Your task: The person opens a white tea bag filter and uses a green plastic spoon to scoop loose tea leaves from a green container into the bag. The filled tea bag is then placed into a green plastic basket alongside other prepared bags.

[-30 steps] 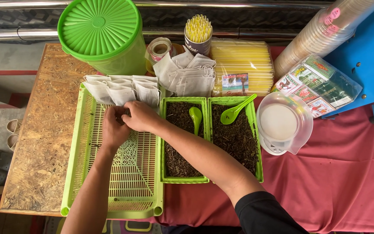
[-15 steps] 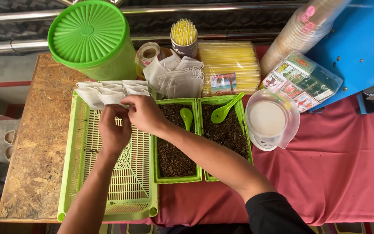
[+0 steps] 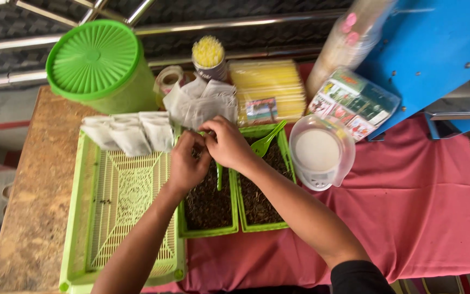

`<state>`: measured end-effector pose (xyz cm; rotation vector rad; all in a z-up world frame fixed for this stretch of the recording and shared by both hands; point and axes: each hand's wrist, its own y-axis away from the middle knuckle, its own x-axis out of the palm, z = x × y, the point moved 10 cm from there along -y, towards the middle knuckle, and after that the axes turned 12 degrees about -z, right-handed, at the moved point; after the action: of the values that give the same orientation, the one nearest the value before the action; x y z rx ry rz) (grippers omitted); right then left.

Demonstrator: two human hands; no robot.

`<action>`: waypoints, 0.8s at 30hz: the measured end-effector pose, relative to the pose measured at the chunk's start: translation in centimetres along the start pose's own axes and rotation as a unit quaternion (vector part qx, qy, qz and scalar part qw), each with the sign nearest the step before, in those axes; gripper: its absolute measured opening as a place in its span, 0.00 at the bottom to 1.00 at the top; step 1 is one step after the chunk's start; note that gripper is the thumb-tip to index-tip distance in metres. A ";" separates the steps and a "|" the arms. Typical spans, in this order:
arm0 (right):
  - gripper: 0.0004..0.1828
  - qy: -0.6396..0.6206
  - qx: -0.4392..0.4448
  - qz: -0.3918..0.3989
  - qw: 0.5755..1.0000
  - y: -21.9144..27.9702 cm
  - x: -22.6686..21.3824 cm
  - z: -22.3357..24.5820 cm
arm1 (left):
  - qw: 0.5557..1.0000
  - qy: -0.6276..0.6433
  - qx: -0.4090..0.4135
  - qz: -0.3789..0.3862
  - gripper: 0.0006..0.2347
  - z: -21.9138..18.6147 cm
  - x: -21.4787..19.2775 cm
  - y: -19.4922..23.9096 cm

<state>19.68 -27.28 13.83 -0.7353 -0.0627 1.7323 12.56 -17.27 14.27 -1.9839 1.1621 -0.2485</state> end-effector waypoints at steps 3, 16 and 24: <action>0.13 0.057 0.017 0.023 0.998 0.7 -1.2 -2.0 | 0.999 -0.032 0.003 0.015 0.09 -0.7 2.5 0.0; 0.17 0.179 0.028 0.114 0.977 0.2 1.5 -7.1 | 0.951 -0.291 -0.079 0.060 0.14 7.0 4.9 1.7; 0.20 0.188 0.056 0.134 0.971 -0.1 1.6 -7.3 | 0.955 -0.275 -0.093 0.065 0.18 9.4 5.0 2.1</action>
<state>23.27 -28.25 7.30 -1.0112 0.4078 1.8021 18.90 -16.71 5.55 -1.9443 0.9629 0.4728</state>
